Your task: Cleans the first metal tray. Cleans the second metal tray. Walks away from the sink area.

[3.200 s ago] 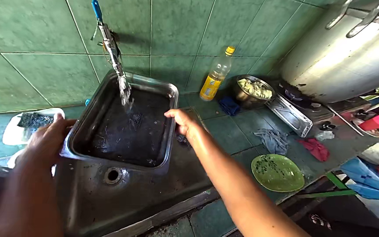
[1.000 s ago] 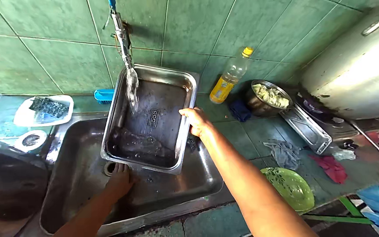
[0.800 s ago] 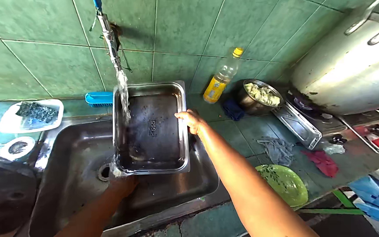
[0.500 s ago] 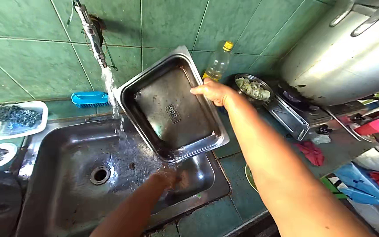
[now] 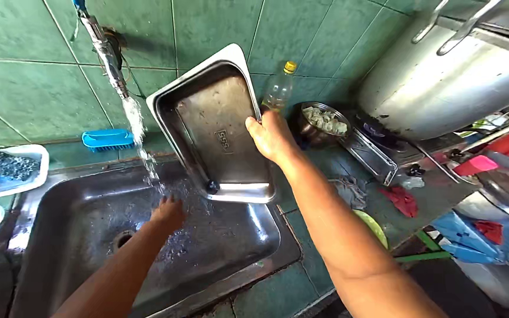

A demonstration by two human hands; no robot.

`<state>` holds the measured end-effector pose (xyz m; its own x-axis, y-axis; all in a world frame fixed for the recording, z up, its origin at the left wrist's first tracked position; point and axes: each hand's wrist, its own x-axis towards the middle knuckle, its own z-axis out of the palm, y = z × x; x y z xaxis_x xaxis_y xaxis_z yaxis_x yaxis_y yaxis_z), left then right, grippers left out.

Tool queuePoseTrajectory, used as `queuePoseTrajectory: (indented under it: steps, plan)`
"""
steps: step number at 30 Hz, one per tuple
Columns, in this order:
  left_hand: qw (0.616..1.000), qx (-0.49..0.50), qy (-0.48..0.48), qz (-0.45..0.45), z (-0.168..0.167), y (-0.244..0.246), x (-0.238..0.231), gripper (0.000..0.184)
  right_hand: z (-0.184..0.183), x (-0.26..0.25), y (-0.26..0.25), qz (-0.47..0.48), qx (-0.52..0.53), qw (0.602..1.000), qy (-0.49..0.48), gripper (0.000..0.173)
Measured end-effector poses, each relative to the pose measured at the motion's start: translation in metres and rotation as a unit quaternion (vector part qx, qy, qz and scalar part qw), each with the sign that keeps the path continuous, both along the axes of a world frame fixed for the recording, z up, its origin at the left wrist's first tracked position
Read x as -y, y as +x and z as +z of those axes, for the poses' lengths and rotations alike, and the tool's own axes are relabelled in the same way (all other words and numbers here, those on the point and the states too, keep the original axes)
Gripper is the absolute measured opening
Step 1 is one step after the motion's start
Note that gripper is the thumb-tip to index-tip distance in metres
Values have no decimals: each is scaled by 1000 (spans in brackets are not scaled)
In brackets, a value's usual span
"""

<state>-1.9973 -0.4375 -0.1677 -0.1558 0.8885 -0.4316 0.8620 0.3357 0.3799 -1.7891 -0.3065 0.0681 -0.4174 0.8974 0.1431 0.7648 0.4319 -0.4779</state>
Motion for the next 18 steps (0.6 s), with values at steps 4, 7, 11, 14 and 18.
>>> queuePoseTrajectory:
  steps: [4,7,11,14,18]
  plan:
    - [988,11,-65,-140,-18,8,75,55,-58,-7,-17,-66,-162,972,-159,39]
    - [984,-27,-72,-162,-29,-11,111,63,-87,4,-36,-99,-261,921,-273,46]
    - [993,-81,-53,-68,-40,-52,151,87,-96,28,-64,-112,-301,888,-329,42]
    - [988,-111,-87,-61,-33,-64,155,72,-105,34,-79,-107,-293,888,-338,38]
    - [988,-142,-8,57,-44,-72,143,55,-115,39,-93,-107,-306,879,-349,35]
